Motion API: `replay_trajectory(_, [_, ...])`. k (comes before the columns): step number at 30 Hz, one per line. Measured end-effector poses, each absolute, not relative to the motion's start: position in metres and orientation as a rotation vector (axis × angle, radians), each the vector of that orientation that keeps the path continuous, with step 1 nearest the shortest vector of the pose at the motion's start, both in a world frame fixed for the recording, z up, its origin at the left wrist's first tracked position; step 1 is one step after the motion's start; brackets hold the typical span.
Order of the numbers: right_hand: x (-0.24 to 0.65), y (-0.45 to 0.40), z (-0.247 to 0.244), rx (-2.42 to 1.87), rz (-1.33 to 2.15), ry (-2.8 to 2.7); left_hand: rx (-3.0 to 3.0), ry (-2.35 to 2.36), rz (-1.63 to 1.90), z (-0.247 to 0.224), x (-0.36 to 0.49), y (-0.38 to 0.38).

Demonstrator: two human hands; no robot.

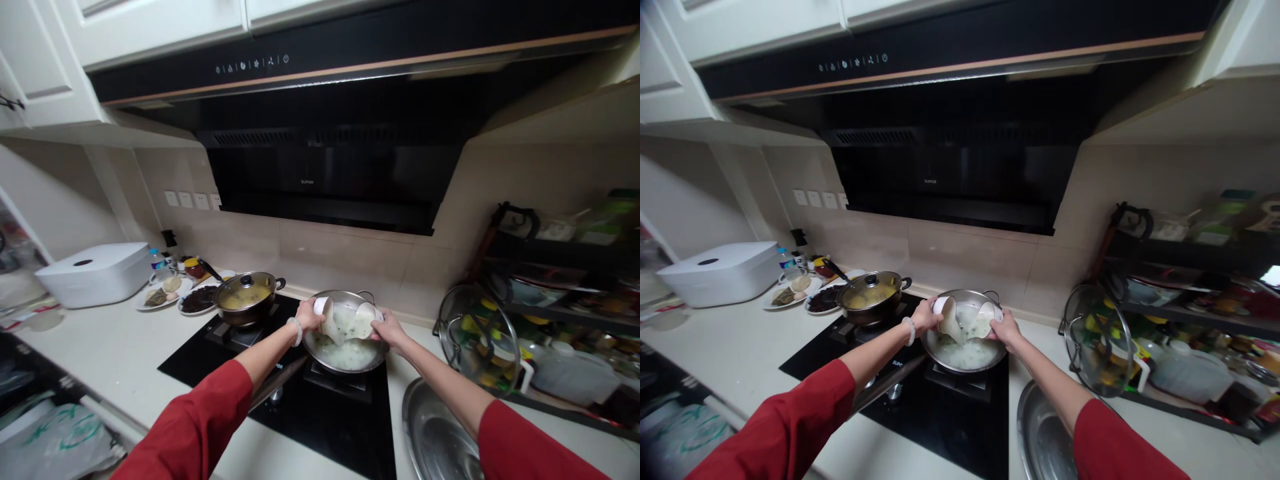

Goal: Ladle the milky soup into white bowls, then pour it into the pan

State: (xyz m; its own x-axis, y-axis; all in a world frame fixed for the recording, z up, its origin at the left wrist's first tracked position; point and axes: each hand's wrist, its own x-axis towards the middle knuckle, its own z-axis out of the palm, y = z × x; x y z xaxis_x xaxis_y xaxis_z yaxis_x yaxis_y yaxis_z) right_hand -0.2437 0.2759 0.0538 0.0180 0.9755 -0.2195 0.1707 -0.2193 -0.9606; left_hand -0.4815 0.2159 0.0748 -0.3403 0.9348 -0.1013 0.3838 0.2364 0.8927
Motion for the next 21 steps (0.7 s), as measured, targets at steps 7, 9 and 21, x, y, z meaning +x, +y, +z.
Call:
replay_trajectory(7, [-0.231,0.270,0.064,-1.268,0.827,-1.883,1.806,1.679,1.072,0.083,-0.475,0.202])
replay_trajectory(9, [-0.229,0.267,0.066,-1.215,0.557,-2.181,2.063,1.624,0.987,0.081,-0.473,0.197])
replay_trajectory(21, [-0.226,0.252,0.076,-1.302,0.107,-2.463,2.495,1.643,0.618,0.088,-0.466,0.181])
